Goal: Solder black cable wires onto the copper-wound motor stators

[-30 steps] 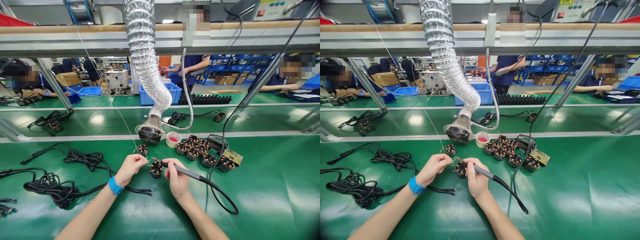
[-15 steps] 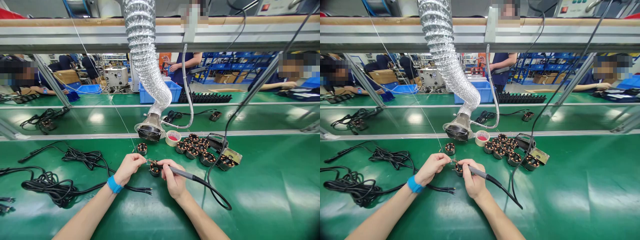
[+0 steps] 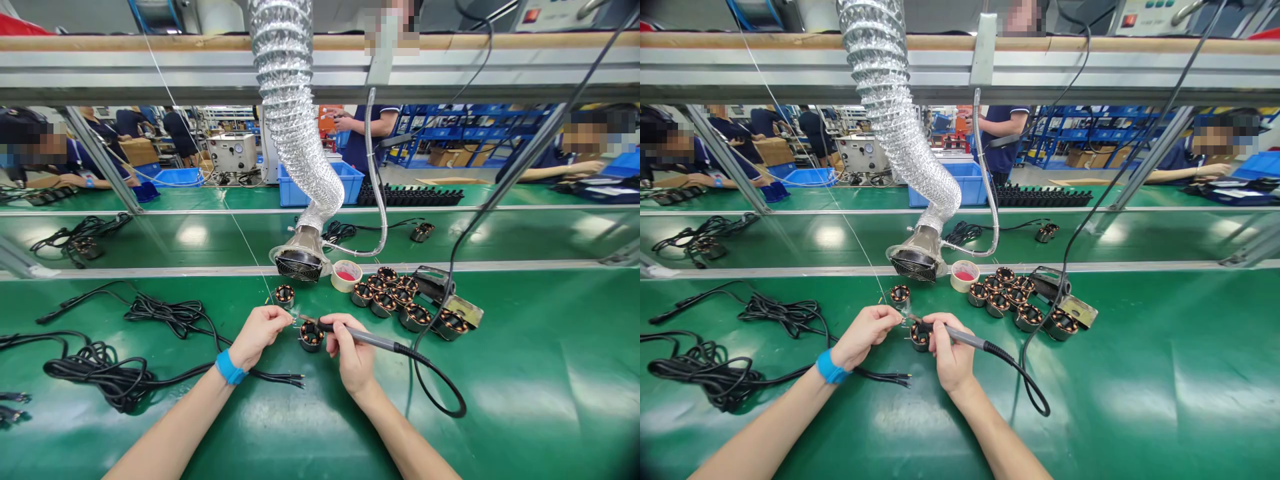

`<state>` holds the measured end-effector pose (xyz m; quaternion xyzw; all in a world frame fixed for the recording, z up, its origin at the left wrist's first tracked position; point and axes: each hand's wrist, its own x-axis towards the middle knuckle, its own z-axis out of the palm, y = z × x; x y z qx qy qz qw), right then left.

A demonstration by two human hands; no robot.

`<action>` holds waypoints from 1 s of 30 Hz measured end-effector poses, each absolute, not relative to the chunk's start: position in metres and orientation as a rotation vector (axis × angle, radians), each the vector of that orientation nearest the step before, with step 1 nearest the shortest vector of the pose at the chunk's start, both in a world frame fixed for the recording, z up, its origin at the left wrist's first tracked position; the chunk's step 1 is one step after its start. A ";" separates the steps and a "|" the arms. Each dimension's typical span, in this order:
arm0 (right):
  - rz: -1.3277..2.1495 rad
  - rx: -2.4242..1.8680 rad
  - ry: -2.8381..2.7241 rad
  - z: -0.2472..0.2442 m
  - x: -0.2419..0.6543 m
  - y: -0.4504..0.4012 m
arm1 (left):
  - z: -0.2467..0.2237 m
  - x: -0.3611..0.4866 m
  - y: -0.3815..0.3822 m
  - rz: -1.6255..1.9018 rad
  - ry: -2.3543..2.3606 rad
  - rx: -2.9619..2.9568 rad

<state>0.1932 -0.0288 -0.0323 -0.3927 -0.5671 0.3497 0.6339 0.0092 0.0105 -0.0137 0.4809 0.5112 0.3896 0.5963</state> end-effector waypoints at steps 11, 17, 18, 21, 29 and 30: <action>0.760 -0.916 -1.320 -0.033 0.193 -0.030 | -0.013 0.009 0.009 0.910 1.187 1.113; 0.726 -0.932 -1.347 -0.032 0.193 -0.030 | -0.012 0.009 0.010 0.906 1.192 1.100; 0.721 -0.935 -1.357 -0.032 0.192 -0.030 | -0.012 0.009 0.010 0.906 1.191 1.104; 0.698 -0.948 -1.408 -0.029 0.192 -0.030 | -0.013 0.009 0.011 0.904 1.186 1.114; 0.549 -0.961 -1.602 -0.023 0.188 -0.024 | -0.014 0.009 0.010 0.894 1.195 1.154; 0.516 -0.943 -1.630 -0.022 0.186 -0.023 | -0.013 0.009 0.009 0.885 1.199 1.174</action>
